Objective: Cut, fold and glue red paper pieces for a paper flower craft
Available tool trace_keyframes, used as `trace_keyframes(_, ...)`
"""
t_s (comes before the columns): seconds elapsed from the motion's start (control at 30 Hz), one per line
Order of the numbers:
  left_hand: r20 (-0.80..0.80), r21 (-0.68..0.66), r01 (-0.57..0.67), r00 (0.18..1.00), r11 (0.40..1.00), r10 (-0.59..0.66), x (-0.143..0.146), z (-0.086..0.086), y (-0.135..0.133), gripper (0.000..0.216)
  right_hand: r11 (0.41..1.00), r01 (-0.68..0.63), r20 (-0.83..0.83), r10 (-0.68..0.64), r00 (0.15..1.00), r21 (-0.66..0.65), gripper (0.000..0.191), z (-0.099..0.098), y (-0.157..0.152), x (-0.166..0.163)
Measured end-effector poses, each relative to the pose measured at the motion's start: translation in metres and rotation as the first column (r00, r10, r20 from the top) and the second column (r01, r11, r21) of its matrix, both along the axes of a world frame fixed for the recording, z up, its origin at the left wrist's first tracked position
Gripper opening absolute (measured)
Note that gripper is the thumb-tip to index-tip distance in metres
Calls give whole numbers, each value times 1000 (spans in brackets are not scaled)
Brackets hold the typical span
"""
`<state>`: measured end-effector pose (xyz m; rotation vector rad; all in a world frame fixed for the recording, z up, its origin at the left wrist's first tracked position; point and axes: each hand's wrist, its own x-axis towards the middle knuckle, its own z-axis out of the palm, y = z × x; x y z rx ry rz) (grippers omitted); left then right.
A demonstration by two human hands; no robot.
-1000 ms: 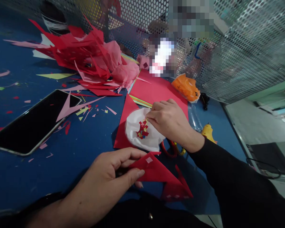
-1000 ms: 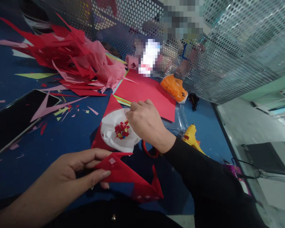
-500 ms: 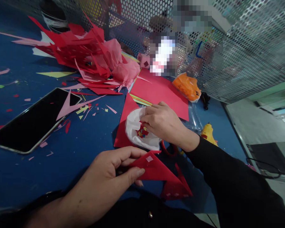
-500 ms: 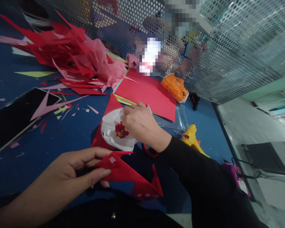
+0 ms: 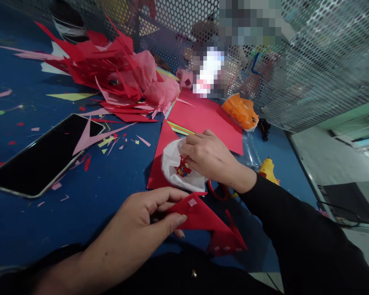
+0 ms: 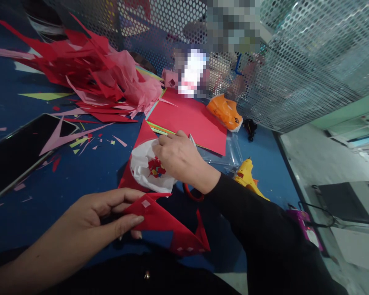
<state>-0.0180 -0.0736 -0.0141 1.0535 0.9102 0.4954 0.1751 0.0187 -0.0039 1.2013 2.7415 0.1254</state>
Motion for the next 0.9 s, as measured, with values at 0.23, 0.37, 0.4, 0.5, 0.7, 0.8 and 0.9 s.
trace_keyframes(0.23, -12, 11, -39, 999, 999, 39, 3, -1, 0, 25, 1000, 18, 31, -17, 999, -12, 20, 1, 0, -4)
trace_keyframes(0.37, -3, 26, -39, 999, 999, 39, 2, -1, -1, 24, 1000, 7, 14, -6, 1000, -15, 20, 1, -1, -1)
trace_keyframes(0.4, 0, 28, -36, 999, 999, 36, 2, -1, -1, 24, 1000, 4, 5, -3, 1000, -18, 20, 1, -2, 0)
trace_keyframes(0.5, -6, 30, -34, 999, 999, 34, 1, 0, 1, 24, 1000, 22, -22, -22, 1000, 3, 20, 2, -4, 3)
trace_keyframes(0.7, -23, 6, -33, 999, 999, 33, 1, 4, 1, 25, 998, 59, -54, -57, 997, 24, 20, 2, -4, 8)
trace_keyframes(0.8, -26, -4, -35, 999, 999, 35, 1, 4, 0, 26, 998, 56, -61, -54, 997, 29, 21, 2, -3, 7)
trace_keyframes(0.9, -17, 1, -30, 999, 1000, 30, 1, 3, 0, 25, 1000, 10, -47, -10, 999, -2, 22, 3, -3, 3)
